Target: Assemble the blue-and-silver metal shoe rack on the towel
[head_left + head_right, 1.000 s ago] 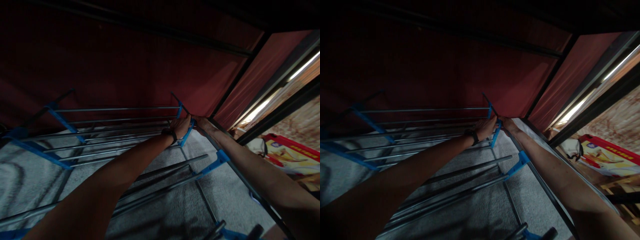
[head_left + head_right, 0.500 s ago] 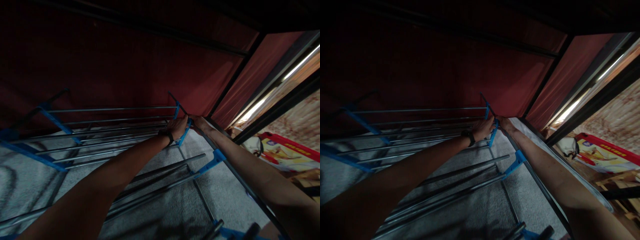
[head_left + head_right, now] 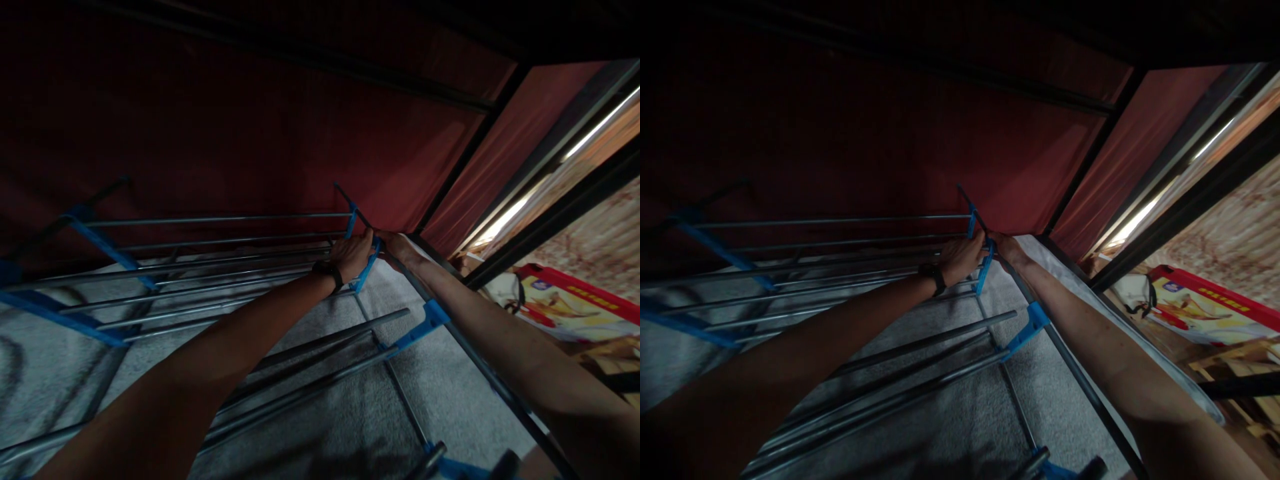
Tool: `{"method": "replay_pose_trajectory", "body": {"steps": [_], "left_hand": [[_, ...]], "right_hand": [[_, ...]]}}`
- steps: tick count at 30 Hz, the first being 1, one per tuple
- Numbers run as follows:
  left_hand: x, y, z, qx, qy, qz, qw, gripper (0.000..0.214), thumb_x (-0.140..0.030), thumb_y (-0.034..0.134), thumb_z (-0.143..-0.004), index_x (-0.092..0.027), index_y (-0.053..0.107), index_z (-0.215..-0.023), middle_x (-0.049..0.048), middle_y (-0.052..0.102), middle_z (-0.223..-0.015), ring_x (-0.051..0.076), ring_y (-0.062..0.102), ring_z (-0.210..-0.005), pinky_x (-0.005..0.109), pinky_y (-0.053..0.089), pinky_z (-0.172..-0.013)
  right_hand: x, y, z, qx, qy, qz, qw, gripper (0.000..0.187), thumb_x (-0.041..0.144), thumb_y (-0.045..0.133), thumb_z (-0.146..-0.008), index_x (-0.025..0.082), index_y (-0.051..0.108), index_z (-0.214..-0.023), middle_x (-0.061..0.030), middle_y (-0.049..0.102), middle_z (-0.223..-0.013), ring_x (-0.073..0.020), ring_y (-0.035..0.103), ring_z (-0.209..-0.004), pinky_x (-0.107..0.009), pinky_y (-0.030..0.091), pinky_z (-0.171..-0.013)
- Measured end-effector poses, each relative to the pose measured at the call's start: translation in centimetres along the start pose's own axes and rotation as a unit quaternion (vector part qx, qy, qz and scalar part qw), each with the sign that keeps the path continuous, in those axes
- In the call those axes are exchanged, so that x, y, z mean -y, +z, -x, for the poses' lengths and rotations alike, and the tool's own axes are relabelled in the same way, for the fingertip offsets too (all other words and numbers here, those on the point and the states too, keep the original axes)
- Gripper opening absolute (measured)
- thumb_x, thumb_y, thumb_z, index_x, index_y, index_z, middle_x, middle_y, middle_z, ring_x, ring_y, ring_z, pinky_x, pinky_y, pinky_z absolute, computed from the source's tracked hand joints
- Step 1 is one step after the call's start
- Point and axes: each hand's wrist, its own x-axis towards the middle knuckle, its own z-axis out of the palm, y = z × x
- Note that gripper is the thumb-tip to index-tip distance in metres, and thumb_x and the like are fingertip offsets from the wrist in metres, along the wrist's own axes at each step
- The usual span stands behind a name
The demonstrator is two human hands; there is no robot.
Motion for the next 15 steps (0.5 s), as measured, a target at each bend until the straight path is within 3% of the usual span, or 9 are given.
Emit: {"method": "replay_pose_trajectory", "body": {"steps": [15], "left_hand": [[-0.24, -0.23, 0.11, 0.013, -0.012, -0.014, 1.000, 0.032, -0.032, 0.045, -0.102, -0.017, 0.042, -0.130, 0.0113, 0.076, -0.097, 0.026, 0.073, -0.099, 0.033, 0.046, -0.076]], "right_hand": [[-0.61, 0.33, -0.68, -0.017, -0.024, 0.016, 0.999, 0.021, 0.039, 0.066, -0.071, 0.021, 0.055, -0.071, 0.0048, 0.054, -0.055, -0.0127, 0.048, -0.055, -0.027, 0.044, -0.058]]}}
